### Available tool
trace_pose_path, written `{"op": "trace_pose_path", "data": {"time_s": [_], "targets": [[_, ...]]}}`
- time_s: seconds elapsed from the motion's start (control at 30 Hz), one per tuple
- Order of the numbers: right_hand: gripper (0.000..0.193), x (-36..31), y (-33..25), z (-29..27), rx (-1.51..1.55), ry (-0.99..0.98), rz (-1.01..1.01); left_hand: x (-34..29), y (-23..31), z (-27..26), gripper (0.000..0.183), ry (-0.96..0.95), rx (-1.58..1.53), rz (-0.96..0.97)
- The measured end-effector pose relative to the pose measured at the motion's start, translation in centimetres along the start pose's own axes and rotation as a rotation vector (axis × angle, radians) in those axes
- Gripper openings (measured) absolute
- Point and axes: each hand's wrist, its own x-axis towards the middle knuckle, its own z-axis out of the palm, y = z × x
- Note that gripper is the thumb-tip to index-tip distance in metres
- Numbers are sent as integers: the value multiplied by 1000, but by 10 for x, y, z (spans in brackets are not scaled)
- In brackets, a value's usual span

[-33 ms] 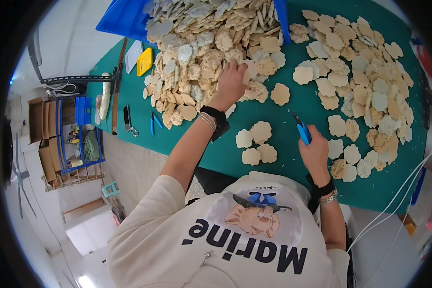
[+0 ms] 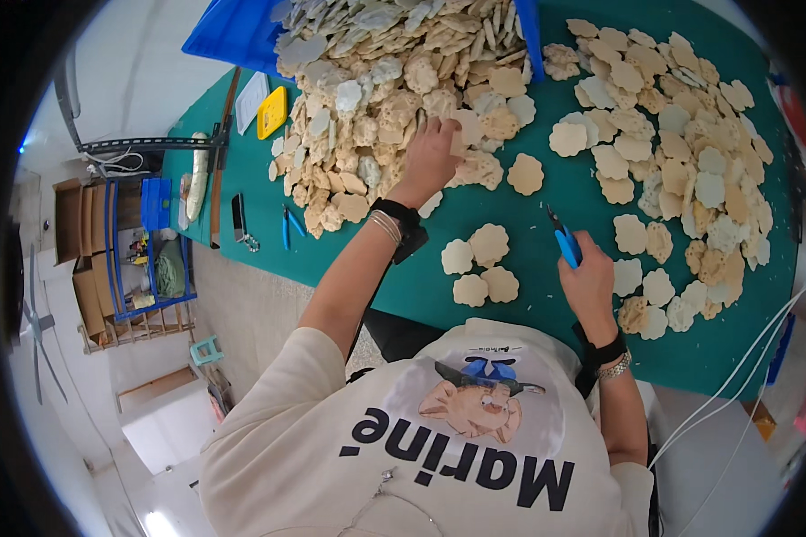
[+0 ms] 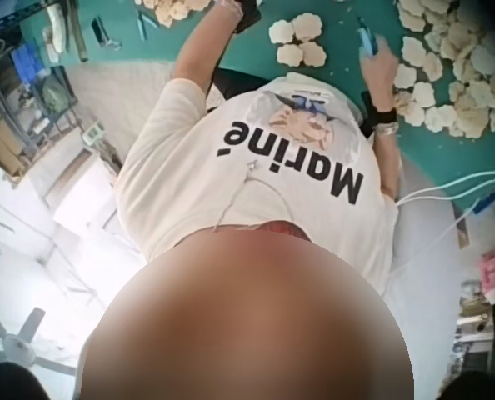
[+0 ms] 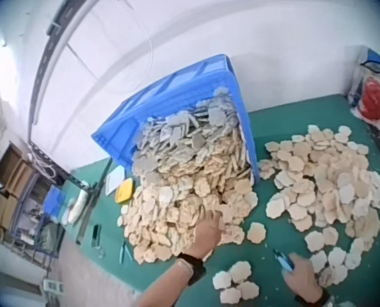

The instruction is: The person uses blue-handled pliers to trim the edges of small, light-colored, irregularly shaped craft pieces on a green table. They pick up each piece, trim it, and place it back on the table, repeating this process for many pieces.

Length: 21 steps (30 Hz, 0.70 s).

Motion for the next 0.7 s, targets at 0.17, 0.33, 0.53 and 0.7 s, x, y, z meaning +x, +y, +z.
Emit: {"op": "trace_pose_path", "data": {"time_s": [0.17, 0.33, 0.53, 0.7], "targets": [[27, 4, -19, 8, -37, -57, -163, -45, -4, -10, 37, -177, -820, -429], [28, 2, -41, 20, -3, -176, -199, -102, 34, -20, 34, -134, -1472, -599], [32, -11, -50, 26, -60, -215, -289, -124, 47, -34, 27, -334, -1556, -399], [31, -18, -54, 24, -99, -179, -331, -129, 50, -38, 26, -353, -1485, -374]]}}
